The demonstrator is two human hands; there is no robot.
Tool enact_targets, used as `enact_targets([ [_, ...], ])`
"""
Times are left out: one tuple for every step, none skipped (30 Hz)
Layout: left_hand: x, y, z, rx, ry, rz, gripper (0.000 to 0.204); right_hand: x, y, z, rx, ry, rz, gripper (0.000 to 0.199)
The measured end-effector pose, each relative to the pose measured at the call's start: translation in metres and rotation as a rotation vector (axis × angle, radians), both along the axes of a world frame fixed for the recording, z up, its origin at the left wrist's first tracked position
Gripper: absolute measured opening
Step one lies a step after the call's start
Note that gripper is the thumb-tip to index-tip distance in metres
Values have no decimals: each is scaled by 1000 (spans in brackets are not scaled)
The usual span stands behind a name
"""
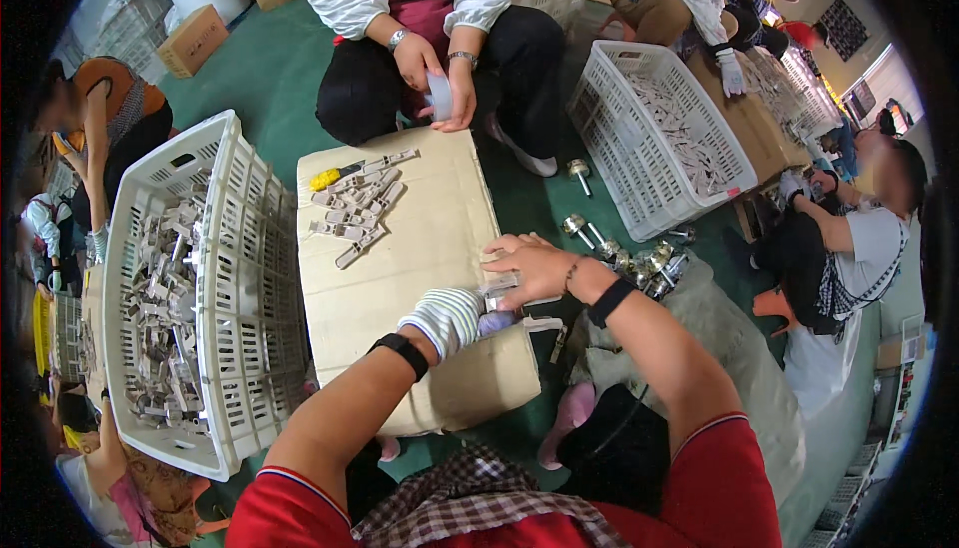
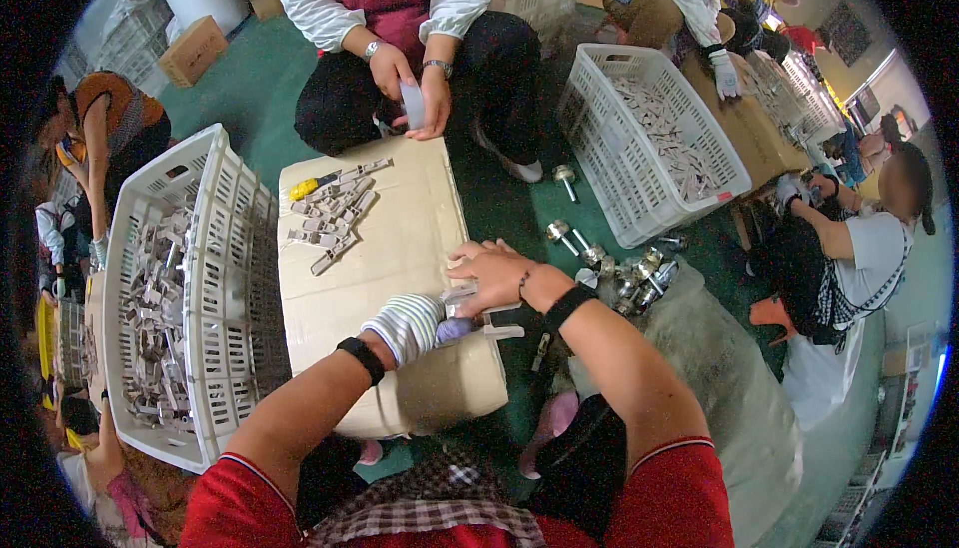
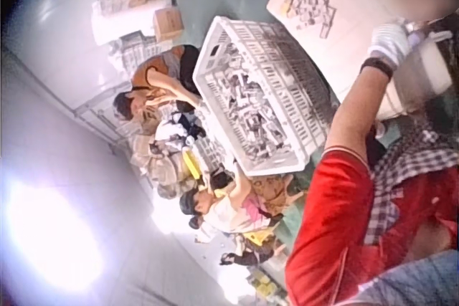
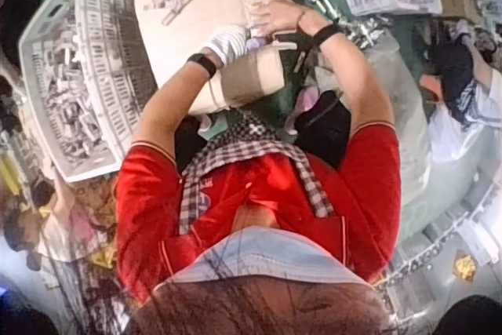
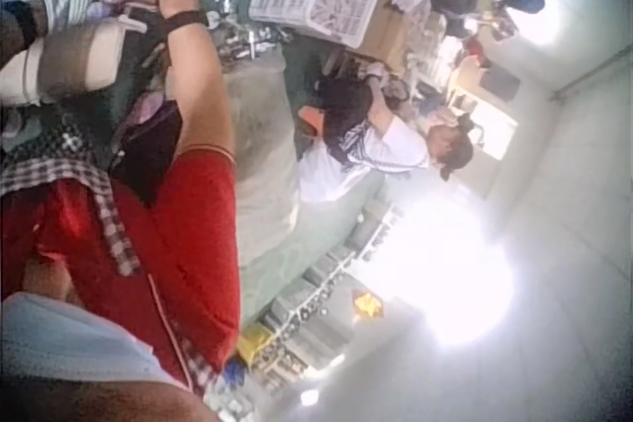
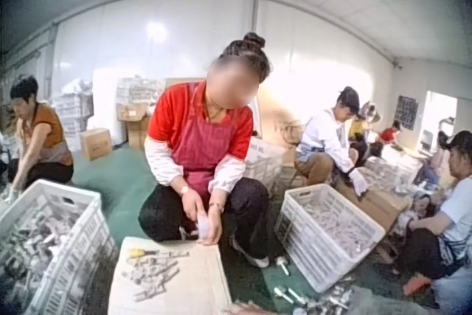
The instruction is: Assembling metal hinges using individual components and a screwdriver in a warehouse setting.
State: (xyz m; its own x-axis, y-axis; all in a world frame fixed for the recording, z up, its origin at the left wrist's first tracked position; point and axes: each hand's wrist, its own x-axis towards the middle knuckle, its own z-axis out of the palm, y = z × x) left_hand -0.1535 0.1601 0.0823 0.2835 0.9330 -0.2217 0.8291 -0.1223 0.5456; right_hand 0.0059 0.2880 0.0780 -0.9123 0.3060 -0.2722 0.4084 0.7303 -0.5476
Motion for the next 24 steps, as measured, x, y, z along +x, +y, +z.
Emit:
enact_targets([
  [0, 3, 0, -18, -8, 6, 53, 5, -1, 4, -60, 70, -58, 68],
  [0, 3, -1, -44, -14, 13, 51, 10, -6, 12, 8, 63, -44, 68],
  [-2, 5, -6, -38, -17, -44, 44, 15, -11, 21, 70, 52, -29, 69],
  [-5, 10, -11, -31, -20, -101, 39, 18, -18, 30, 132, 41, -14, 69],
  [-9, 15, -15, -19, -20, -156, 34, 18, -27, 39, 270, 53, -9, 71],
  [-12, 18, -18, 29, -56, -193, 31, 14, -30, 34, 326, 49, -9, 71],
  [-15, 20, -22, 77, -91, -228, 29, 10, -32, 28, 383, 45, -8, 71],
  [-18, 24, -25, 129, -128, -266, 29, 5, -34, 26, 443, 39, -9, 71],
  [-21, 27, -28, 180, -122, -285, 32, 0, -30, 30, 405, 9, -33, 69],
  [-25, 30, -31, 81, -83, -234, 32, -6, -24, 30, 376, -20, -20, 69],
  [-23, 36, -26, -19, -49, -193, 32, -9, -15, 30, 346, -55, -16, 69],
  [-22, 38, -20, -119, -13, -150, 32, -12, -7, 30, 315, -88, -11, 68],
  [-20, 30, -17, -42, -21, -56, 30, -15, -1, 27, 249, -84, -25, 62],
  [-21, 27, -14, 20, -27, -26, 31, -20, 8, 25, 146, -143, -52, 60],
  [-19, 25, -12, 82, -34, 4, 32, -25, 16, 24, 43, -202, -79, 57],
  [-17, 24, -9, 145, -41, 33, 34, -29, 24, 24, -61, -261, -106, 54],
  [-11, 21, -10, 233, 131, 60, 40, -30, 28, 26, -112, -276, -114, 52],
  [-11, 23, -13, 220, 97, 62, 42, -31, 36, 20, -240, -310, -120, 52],
  [-11, 27, -18, 208, 62, 63, 44, -32, 45, 11, -368, -345, -127, 53],
  [-13, 31, -18, 199, 29, 69, 46, -37, 50, 10, -493, -378, -128, 54],
  [-17, 34, -11, 97, 75, 59, 47, -39, 53, 11, -464, -370, -103, 54],
  [-21, 35, -16, 107, 42, 72, 47, -41, 53, 8, -323, -274, -95, 54],
  [-24, 38, -16, 119, -2, 84, 47, -43, 51, 11, -181, -187, -90, 54],
  [-25, 40, -15, 131, -45, 95, 46, -44, 49, 14, -38, -100, -84, 54],
])
